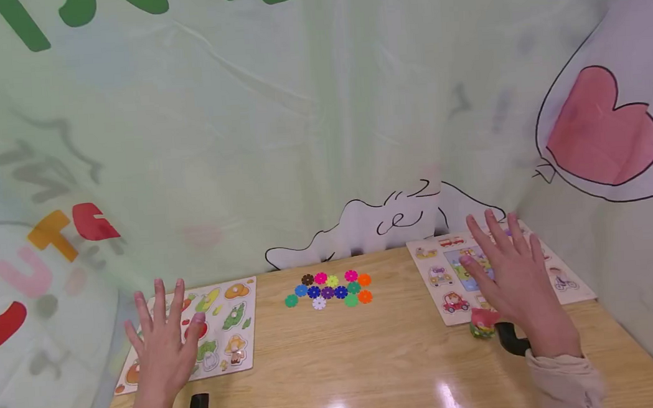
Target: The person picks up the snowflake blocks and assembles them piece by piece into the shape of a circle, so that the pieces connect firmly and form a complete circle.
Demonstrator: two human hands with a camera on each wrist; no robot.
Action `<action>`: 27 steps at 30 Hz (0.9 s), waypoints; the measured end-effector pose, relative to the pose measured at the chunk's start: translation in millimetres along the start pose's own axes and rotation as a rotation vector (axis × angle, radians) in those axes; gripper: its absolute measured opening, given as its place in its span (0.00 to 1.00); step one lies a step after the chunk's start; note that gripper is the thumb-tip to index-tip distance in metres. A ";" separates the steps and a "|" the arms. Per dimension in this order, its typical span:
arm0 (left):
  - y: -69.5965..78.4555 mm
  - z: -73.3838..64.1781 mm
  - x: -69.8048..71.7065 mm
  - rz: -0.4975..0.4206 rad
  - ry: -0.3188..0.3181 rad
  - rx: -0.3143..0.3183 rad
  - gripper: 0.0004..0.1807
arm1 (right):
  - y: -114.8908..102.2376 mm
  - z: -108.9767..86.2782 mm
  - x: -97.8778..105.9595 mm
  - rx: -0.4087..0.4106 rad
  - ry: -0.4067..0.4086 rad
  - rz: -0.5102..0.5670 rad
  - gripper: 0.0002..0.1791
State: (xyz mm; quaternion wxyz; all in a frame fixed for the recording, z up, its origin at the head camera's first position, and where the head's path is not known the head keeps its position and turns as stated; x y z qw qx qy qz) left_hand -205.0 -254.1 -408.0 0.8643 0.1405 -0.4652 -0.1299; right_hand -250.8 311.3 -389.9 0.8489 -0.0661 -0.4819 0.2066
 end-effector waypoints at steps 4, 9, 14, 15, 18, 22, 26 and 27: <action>29.9 -0.3 -17.9 -0.040 -0.009 -0.071 0.39 | -37.6 -0.7 -24.2 0.051 -0.038 0.074 0.37; 73.9 -13.2 -66.3 -0.120 -0.086 -0.139 0.31 | -90.6 -7.5 -86.5 0.061 -0.170 0.198 0.28; 86.8 -27.0 -138.2 -0.216 -0.240 -0.041 0.30 | -97.8 -15.8 -158.1 -0.014 -0.311 0.304 0.21; 84.8 -27.8 -149.4 -0.234 -0.248 -0.001 0.30 | -94.6 -16.0 -167.8 -0.044 -0.316 0.318 0.21; 75.7 -25.4 -171.4 -0.258 -0.201 0.105 0.30 | -85.9 -15.1 -187.8 -0.141 -0.305 0.356 0.20; 71.4 -15.8 -185.5 -0.225 -0.126 0.170 0.28 | -81.9 -10.5 -197.7 -0.219 -0.267 0.345 0.18; 72.4 -11.4 -193.6 -0.166 -0.128 0.182 0.25 | -84.7 -10.0 -203.3 -0.251 -0.270 0.293 0.16; 72.6 -11.2 -195.5 -0.150 -0.133 0.182 0.24 | -85.5 -9.9 -203.6 -0.254 -0.270 0.284 0.16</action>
Point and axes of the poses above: each hand's wrist, its own z-axis towards the middle knuckle, its own x-axis out of the back of the hand, y = z × x, the point moved 9 cm from there along z, towards the middle knuckle, and after that the axes turned 9 degrees about y, right-handed, at the moved point
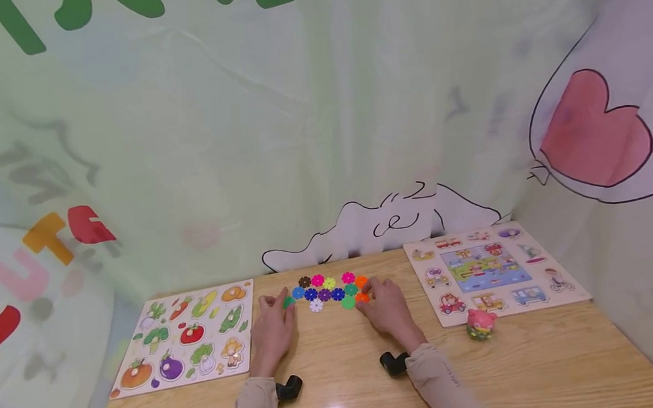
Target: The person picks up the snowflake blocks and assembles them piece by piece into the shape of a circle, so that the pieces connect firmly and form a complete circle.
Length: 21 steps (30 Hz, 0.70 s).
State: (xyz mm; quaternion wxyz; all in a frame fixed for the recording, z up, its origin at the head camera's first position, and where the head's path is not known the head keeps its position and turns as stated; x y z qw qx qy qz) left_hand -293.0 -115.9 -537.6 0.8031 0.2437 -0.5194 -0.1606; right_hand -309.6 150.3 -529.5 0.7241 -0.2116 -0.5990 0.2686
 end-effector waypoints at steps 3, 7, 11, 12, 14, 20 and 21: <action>-1.7 -0.6 -1.0 0.042 0.013 -0.010 0.19 | -3.3 -0.1 -2.1 -0.007 0.009 -0.017 0.13; -2.1 -1.2 0.6 0.043 0.049 -0.019 0.16 | -1.5 -0.1 -2.8 -0.038 0.015 -0.024 0.11; -4.2 -4.5 2.8 0.014 0.057 0.045 0.13 | 0.4 -0.8 -2.2 -0.046 0.018 -0.002 0.09; -4.6 -5.6 3.4 0.007 0.055 0.063 0.12 | 1.9 -0.5 -2.2 -0.052 0.020 0.009 0.08; -6.0 -7.7 4.3 -0.010 0.037 0.099 0.11 | 5.4 -0.4 -1.1 -0.078 0.030 0.040 0.10; -15.0 -7.5 8.1 -0.131 -0.004 0.154 0.12 | 14.4 0.3 2.1 -0.155 0.025 0.105 0.16; -16.9 -7.1 8.7 -0.157 -0.003 0.156 0.13 | 15.2 0.4 2.5 -0.160 0.018 0.106 0.15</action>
Point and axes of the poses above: each hand's wrist, its own z-axis towards the middle knuckle, its own x-axis out of the back of the hand, y = z × x, the point moved 9 cm from there along z, towards the middle knuckle, and after that the axes turned 9 degrees about y, right-handed, at the moved point
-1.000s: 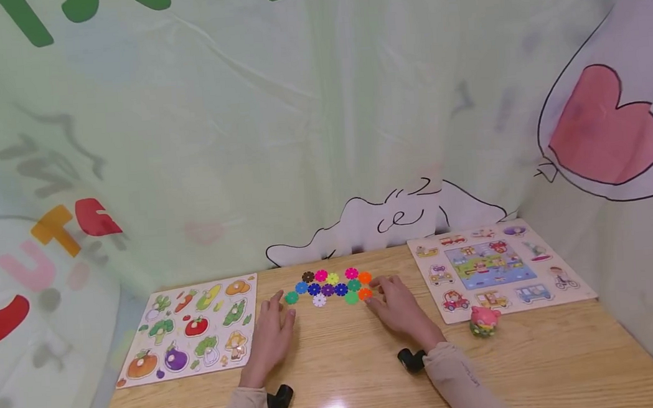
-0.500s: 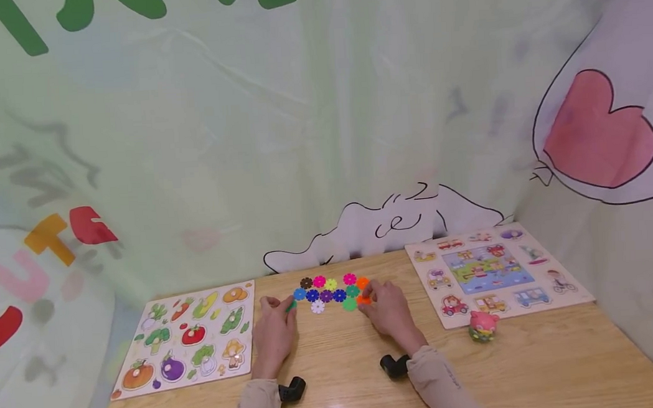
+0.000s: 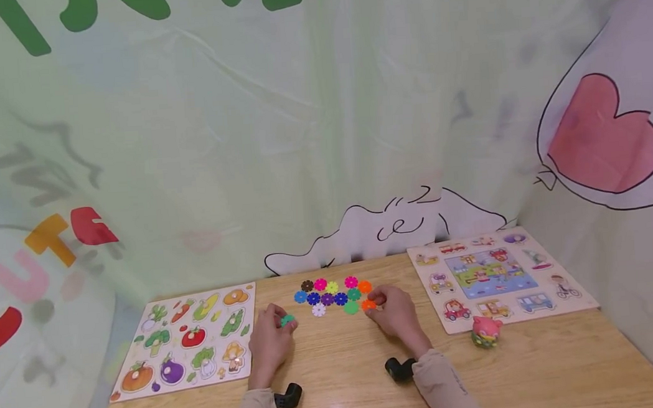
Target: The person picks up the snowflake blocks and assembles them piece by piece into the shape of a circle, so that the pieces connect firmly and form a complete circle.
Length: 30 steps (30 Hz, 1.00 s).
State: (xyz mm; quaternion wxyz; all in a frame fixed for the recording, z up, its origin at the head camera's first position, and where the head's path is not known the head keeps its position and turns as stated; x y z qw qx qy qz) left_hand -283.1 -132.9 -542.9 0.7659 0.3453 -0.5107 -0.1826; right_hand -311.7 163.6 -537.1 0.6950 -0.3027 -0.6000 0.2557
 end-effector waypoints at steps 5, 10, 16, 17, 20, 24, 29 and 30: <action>-11.8 1.3 0.9 -0.100 0.015 0.006 0.12 | 7.0 0.5 2.3 -0.045 -0.038 -0.005 0.14; -18.2 3.6 1.4 -0.181 0.043 0.038 0.09 | 7.3 2.3 6.0 -0.019 -0.074 0.003 0.13; -4.4 1.7 6.4 -0.346 0.015 0.092 0.06 | 0.6 4.0 12.8 0.078 -0.095 0.013 0.09; 0.9 1.0 7.5 -0.380 0.006 0.095 0.06 | -1.6 4.0 14.7 0.095 -0.087 0.013 0.08; 21.1 -1.1 11.9 -0.473 -0.025 0.088 0.07 | -15.0 2.8 21.8 0.144 -0.068 0.043 0.08; 49.5 -5.4 20.8 -0.614 -0.079 0.073 0.09 | -46.5 -3.5 34.0 0.197 -0.062 0.158 0.10; 76.1 -12.3 31.6 -0.826 -0.149 0.111 0.13 | -86.7 -18.0 48.8 0.245 -0.022 0.313 0.11; 80.9 -13.9 34.0 -0.867 -0.157 0.127 0.13 | -93.9 -21.2 51.4 0.254 -0.005 0.347 0.10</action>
Point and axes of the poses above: each hand's wrist, its own z-axis towards the middle knuckle, its own x-axis out of the back of the hand, y = z × x, the point moved 9 cm from there along z, towards the middle knuckle, and after that the axes turned 9 degrees about y, right-handed, at the moved point
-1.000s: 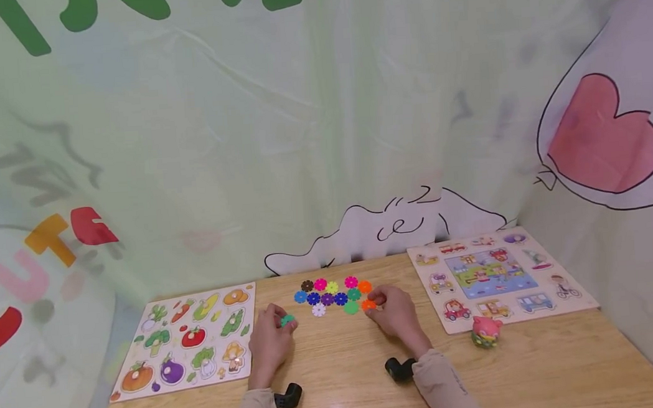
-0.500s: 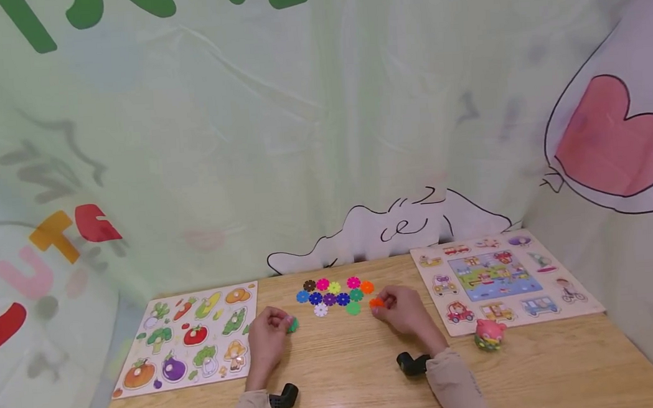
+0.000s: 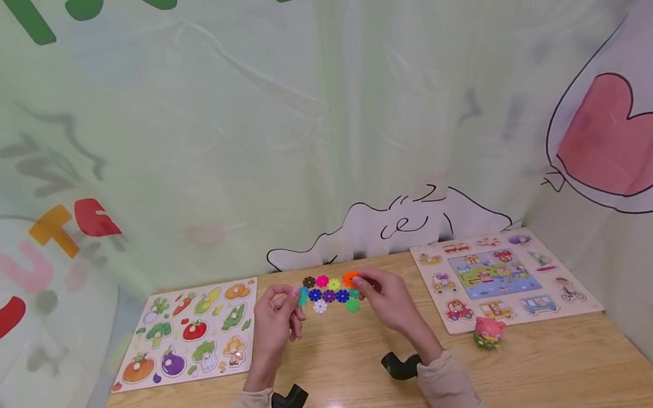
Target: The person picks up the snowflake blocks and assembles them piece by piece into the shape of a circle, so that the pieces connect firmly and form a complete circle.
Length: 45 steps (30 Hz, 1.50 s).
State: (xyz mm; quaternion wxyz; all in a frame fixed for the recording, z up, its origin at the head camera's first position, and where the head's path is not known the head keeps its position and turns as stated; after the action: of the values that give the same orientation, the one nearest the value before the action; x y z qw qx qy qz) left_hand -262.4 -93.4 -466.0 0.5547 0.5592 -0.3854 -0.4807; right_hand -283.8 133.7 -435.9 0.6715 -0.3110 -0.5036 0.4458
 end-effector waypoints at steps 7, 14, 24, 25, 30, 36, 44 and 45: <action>28.6 -17.4 -19.5 -0.209 -0.039 0.097 0.12 | -51.0 -9.7 1.8 0.134 0.105 0.176 0.05; 44.4 -34.6 -36.3 -0.327 -0.098 0.173 0.14 | -77.9 -17.7 2.6 0.274 0.094 0.201 0.05; 41.3 -39.3 -39.8 -0.355 -0.066 0.198 0.15 | -88.3 -22.6 9.5 0.393 0.102 0.163 0.08; 41.1 -38.9 -39.8 -0.360 -0.062 0.196 0.15 | -90.1 -23.0 10.0 0.414 0.106 0.161 0.08; 42.5 -38.3 -39.6 -0.371 -0.043 0.175 0.14 | -100.4 -26.1 13.3 0.521 0.144 0.097 0.09; 48.1 -39.7 -40.2 -0.346 -0.030 0.121 0.15 | -117.3 -34.6 19.9 0.691 0.198 0.004 0.15; 53.4 -45.4 -43.6 -0.311 -0.039 0.058 0.12 | -127.0 -42.6 18.5 0.773 0.258 -0.081 0.15; 53.4 -46.0 -43.6 -0.309 -0.033 0.055 0.12 | -126.3 -43.0 16.6 0.762 0.254 -0.093 0.14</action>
State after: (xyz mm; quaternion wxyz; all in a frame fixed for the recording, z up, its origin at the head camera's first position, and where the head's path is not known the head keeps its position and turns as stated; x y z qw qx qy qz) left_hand -223.0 -44.6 -411.8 0.4521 0.6190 -0.3166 -0.5587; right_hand -205.2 98.5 -332.7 0.8150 -0.0694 -0.2286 0.5279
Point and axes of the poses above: each hand's wrist, its own z-axis towards the middle knuckle, its own x-axis out of the back of the hand, y = z × x, the point moved 9 cm from there along z, towards the middle knuckle, and after that the axes turned 9 degrees about y, right-handed, at the moved point
